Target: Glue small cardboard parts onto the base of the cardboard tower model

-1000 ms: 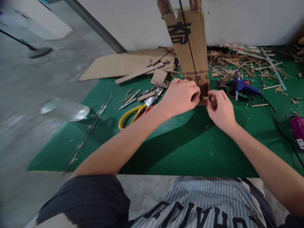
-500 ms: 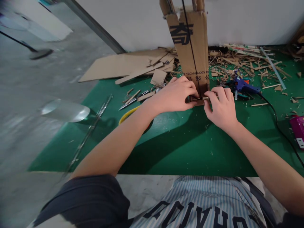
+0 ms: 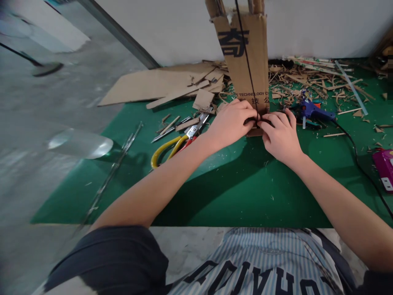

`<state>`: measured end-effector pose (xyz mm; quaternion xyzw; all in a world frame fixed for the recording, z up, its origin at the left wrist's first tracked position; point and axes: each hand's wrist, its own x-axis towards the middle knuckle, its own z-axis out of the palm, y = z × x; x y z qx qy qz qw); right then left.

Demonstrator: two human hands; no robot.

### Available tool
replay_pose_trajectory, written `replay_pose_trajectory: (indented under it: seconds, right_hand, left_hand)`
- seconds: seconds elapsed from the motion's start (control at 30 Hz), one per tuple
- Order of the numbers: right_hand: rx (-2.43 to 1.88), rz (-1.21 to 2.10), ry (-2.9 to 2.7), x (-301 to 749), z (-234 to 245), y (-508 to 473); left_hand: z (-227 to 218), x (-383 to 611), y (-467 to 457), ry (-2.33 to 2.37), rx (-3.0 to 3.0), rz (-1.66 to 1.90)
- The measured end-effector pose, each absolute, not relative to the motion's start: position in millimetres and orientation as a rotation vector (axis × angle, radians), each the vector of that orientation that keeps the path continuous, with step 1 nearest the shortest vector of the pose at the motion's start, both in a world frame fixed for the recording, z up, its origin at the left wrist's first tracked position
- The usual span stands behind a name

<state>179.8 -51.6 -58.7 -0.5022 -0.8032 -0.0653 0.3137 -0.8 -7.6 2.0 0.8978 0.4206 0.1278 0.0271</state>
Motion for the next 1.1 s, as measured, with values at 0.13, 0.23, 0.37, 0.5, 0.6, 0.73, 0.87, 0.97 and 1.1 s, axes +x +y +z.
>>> replay_pose_trajectory:
  seconds: [0.13, 0.23, 0.37, 0.5, 0.6, 0.73, 0.87, 0.97, 1.1]
  right_hand:
    - [-1.341, -0.148, -2.080, 178.8, -59.7, -50.7]
    - [-1.364, -0.137, -2.077, 177.6, -60.0, -51.2]
    - [-1.352, -0.153, -2.094, 177.2, -60.6, -50.7]
    - [-1.341, -0.137, -2.090, 177.9, -61.4, -48.3]
    - [-1.330, -0.110, -2.051, 178.2, -61.6, -46.5]
    - [-1.338, -0.111, -2.018, 177.5, -60.5, -45.8]
    - [-1.347, -0.111, -2.027, 176.4, -58.9, -46.2]
    - [-1.356, -0.107, -2.026, 175.9, -58.2, -46.4]
    - [-1.377, -0.122, -2.023, 175.9, -58.0, -47.4]
  left_hand:
    - [1.3, -0.7, -6.6, 1.333, 2.688, 0.474]
    - [3.3, 0.4, -7.8, 1.399, 2.609, 0.513]
    - [2.6, 1.6, -7.8, 1.427, 2.600, 0.497]
    - [-0.6, 0.6, -5.8, 1.400, 2.613, 0.526]
    - [-0.2, -1.2, -4.8, 1.379, 2.634, 0.514]
    - [2.9, -4.8, -2.3, 1.267, 2.691, 0.403]
    - [3.4, -6.7, 0.1, 1.163, 2.671, 0.399]
    - [1.9, -5.2, -0.1, 1.146, 2.628, 0.427]
    - [0.8, -3.7, -0.4, 1.120, 2.578, 0.441]
